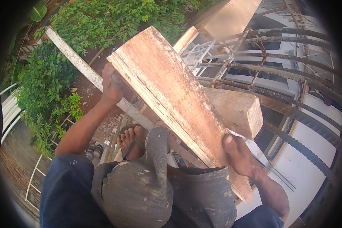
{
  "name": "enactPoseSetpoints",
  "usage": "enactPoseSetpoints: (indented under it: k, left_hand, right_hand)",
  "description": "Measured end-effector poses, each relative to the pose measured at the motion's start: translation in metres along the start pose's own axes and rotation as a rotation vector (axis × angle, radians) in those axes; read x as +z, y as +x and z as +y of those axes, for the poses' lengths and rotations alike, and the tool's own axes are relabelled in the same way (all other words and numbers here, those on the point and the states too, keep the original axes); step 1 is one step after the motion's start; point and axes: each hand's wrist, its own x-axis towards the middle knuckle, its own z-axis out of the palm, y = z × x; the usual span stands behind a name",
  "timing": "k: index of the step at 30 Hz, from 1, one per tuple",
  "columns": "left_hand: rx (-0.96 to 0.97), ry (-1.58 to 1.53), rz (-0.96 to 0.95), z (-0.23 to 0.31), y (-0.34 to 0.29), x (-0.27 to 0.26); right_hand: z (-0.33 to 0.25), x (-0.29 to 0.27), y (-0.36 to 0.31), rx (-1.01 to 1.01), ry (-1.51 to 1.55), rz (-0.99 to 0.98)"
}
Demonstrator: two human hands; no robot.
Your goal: The person positions and secures wooden planks onto a metal scaffolding structure at a construction site. They lift the planks into place, adjust their alignment, and then use metal rods to fasten them to the scaffolding frame.
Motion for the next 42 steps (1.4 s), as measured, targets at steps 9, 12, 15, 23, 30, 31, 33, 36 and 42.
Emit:
enactPoseSetpoints:
  k: [9,12,15,23,30,31,33,36,42]
  left_hand:
    - [-0.090,-0.456,0.798,0.005,-0.033,0.039]
    - [-0.448,-0.776,0.365,0.025,-0.099,0.100]
    - [-0.894,-0.751,-0.038,0.031,-0.130,0.134]
    - [-0.702,-1.346,0.340,0.022,-0.097,0.149]
    - [-0.614,-1.230,0.442,0.011,-0.061,0.087]
    - [-0.610,-1.179,0.482,0.014,-0.054,0.078]
    - [-0.601,-1.101,0.556,0.022,-0.041,0.059]
    - [-0.588,-0.981,0.627,0.028,-0.028,0.040]
    - [-0.562,-1.010,0.699,0.019,-0.027,0.019]
  right_hand:
    - [-0.076,-0.001,0.040,-0.262,0.239,0.076]
    - [-0.093,-0.009,0.051,-0.257,0.387,0.196]
    - [-0.106,-0.012,0.056,-0.349,0.459,0.146]
    - [-0.149,0.008,0.061,-0.453,0.401,0.212]
    - [-0.150,0.017,0.061,-0.983,0.052,0.305]
    - [-0.145,0.019,0.061,-1.035,0.001,0.344]
    - [-0.132,0.024,0.059,-0.976,0.082,0.331]
    - [-0.112,0.033,0.055,-0.884,-0.021,0.290]
    - [-0.105,0.037,0.061,-0.874,-0.264,0.366]
